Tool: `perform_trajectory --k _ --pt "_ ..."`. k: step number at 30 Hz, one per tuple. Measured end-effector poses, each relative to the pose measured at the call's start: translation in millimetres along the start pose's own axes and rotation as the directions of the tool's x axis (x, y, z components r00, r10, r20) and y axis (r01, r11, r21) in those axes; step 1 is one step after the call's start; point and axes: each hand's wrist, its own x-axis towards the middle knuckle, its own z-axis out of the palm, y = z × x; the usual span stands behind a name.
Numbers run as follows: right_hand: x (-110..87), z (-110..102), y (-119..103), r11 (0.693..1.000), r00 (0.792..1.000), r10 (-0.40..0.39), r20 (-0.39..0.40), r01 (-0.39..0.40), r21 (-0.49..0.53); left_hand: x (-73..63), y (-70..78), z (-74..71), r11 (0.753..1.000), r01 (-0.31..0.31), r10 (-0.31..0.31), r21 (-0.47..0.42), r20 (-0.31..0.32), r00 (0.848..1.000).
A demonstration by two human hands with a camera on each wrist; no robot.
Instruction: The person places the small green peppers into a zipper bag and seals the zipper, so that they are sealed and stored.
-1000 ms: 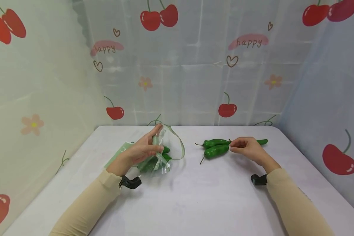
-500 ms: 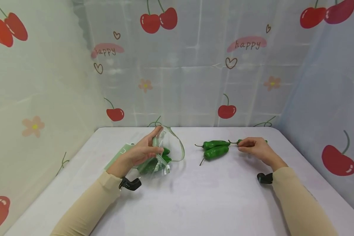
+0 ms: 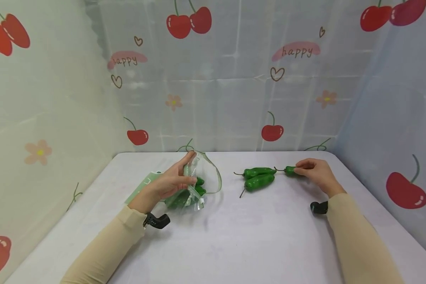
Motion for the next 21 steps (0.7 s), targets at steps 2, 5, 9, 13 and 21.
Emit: perform_trajectory --k 2,5,9,13,21 --pt "2.9 -3 1 1.0 1.0 0.01 -0.002 -0.01 -0.002 0.2 -0.8 -0.1 1.0 0.002 -0.002 0.003 0.0 1.0" --pt "7.3 -6 3 1.0 1.0 0.02 0.003 -0.02 -0.012 0.4 -2.2 -0.2 1.0 0.006 -0.006 0.006 -0.007 1.0" --pt "12.0 -7 3 0.999 0.999 0.045 0.006 -0.044 -0.003 0.5 -2.3 0.1 1.0 0.004 -0.004 0.008 -0.001 1.0" --pt "15.1 -6 2 0.996 0.996 0.089 -0.019 -0.089 -0.001 0.3 -0.7 1.0 1.0 -0.004 0.004 -0.002 0.012 1.0" --pt "16.1 -2 6 0.989 0.99 0.144 -0.001 -0.144 -0.016 -0.8 -0.5 -0.1 1.0 0.003 -0.003 0.0 0.003 1.0"
